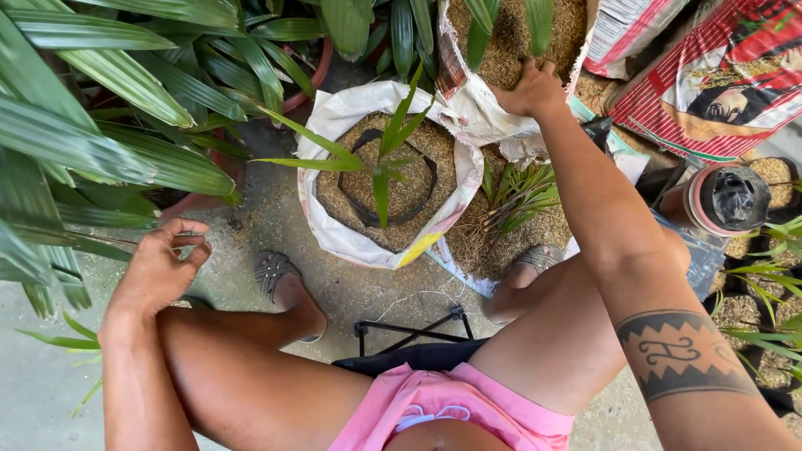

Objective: The person sits on a small stool and plants small green seedlings into a white sack filled with soil. They use their hands to scoop soil from a nearby sack and pack it around the base of each plant to secure it in place.

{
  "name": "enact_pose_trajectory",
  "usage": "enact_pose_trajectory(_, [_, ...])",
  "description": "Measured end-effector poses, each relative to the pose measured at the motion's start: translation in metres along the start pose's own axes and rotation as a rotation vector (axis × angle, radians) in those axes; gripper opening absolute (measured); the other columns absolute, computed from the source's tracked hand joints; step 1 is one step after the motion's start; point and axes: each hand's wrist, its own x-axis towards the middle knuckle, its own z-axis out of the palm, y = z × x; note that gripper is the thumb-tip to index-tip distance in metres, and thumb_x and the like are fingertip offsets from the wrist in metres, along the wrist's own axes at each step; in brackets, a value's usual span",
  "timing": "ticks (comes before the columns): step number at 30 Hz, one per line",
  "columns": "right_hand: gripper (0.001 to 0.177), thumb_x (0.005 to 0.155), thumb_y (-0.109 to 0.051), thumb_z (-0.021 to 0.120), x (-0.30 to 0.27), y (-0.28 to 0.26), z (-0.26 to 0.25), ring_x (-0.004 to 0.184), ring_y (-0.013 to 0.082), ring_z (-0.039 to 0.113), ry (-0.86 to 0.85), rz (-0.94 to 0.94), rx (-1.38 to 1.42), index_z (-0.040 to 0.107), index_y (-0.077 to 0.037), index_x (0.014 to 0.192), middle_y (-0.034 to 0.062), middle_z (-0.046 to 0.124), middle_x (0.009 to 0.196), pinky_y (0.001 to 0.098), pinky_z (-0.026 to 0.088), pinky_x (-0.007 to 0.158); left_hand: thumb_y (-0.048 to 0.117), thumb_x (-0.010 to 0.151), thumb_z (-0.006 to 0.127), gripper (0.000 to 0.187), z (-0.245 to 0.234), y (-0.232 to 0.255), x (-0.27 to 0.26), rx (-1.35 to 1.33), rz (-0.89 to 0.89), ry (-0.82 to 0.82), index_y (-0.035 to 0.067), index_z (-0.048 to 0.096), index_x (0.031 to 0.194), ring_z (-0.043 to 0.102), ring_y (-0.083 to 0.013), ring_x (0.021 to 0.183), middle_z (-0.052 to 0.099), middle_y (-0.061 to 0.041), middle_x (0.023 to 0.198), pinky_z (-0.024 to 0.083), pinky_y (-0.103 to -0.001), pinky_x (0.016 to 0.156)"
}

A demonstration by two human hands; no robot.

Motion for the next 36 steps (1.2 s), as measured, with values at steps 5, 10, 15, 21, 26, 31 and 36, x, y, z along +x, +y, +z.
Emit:
enact_pose_trajectory(5, [0.107,0.096,-0.088,0.022,0.03,0.004,0.015,0.133,0.0485,0.054,0.014,0.03,-0.212,0.0,-0.011,0.167,0.0312,0.011,0.166,0.0431,0.058,0.087,0.012,0.097,0.062,0.032,-0.001,0.007,-0.001,-0.002,-0.005,-0.009,0.013,0.066,0.128,0.067,-0.0261,0.092,0.074,-0.011,0.123,0.049,-0.039,0.083])
enact_pose_trajectory(10, [0.097,0.104,-0.076,0.038,0.043,0.003,0.026,0.1,0.0407,0.073,0.103,0.009,-0.23,0.003,-0.012,0.167,0.0364,0.016,0.163,0.035,0.061,0.06,0.013,0.096,0.063,0.032,0.003,0.006,0.005,0.013,0.055,-0.004,0.013,0.067,0.127,0.068,-0.023,0.097,0.074,-0.01,0.119,0.048,-0.037,0.086])
enact_pose_trajectory(15, [0.066,0.103,-0.056,0.07,0.049,0.014,0.013,0.068,0.0237,0.07,0.156,-0.015,0.05,0.052,0.0,0.131,0.0182,0.067,0.092,0.0305,0.065,0.061,0.014,0.096,0.063,0.032,0.006,0.01,0.003,0.002,0.032,-0.009,0.014,0.066,0.127,0.059,-0.0225,0.075,0.074,-0.008,0.119,0.046,-0.036,0.076])
enact_pose_trajectory(21, [0.031,0.099,-0.029,0.082,0.055,0.021,-0.003,0.055,0.0068,0.051,0.204,0.058,0.618,0.057,-0.011,0.102,0.0008,0.052,0.071,0.0161,0.051,0.043,0.014,0.096,0.061,0.032,0.002,0.013,-0.004,-0.009,-0.017,-0.022,0.014,0.065,0.128,0.058,-0.0235,0.077,0.073,-0.009,0.117,0.045,-0.038,0.074])
enact_pose_trajectory(26, [0.044,0.104,-0.027,0.083,0.083,0.031,-0.002,0.041,0.0057,0.043,0.293,0.124,0.911,0.053,-0.02,0.073,-0.0046,0.052,0.062,0.0237,0.04,0.033,0.014,0.096,0.062,0.029,0.001,0.007,-0.002,0.012,0.0,-0.015,0.014,0.067,0.124,0.04,-0.0219,0.056,0.055,-0.011,0.07,0.037,-0.036,0.061])
enact_pose_trajectory(31, [0.048,0.105,-0.042,0.084,0.062,0.03,-0.014,0.037,0.0073,0.04,0.252,0.156,0.91,0.052,-0.02,0.077,-0.005,0.049,0.058,0.0232,0.043,0.034,0.012,0.095,0.064,0.029,0.001,0.005,0.001,0.03,0.041,-0.028,0.012,0.066,0.125,0.051,-0.0236,0.068,0.066,-0.01,0.092,0.042,-0.036,0.071])
enact_pose_trajectory(36, [0.032,0.107,-0.04,0.074,0.052,0.027,-0.019,0.037,0.0057,0.041,0.248,0.175,1.062,0.057,-0.014,0.099,-0.0065,0.053,0.061,0.0222,0.038,0.032,0.011,0.094,0.066,0.031,0.007,-0.006,0.006,-0.046,0.052,-0.03,0.012,0.064,0.125,0.056,-0.0209,0.072,0.072,-0.011,0.107,0.044,-0.035,0.069])
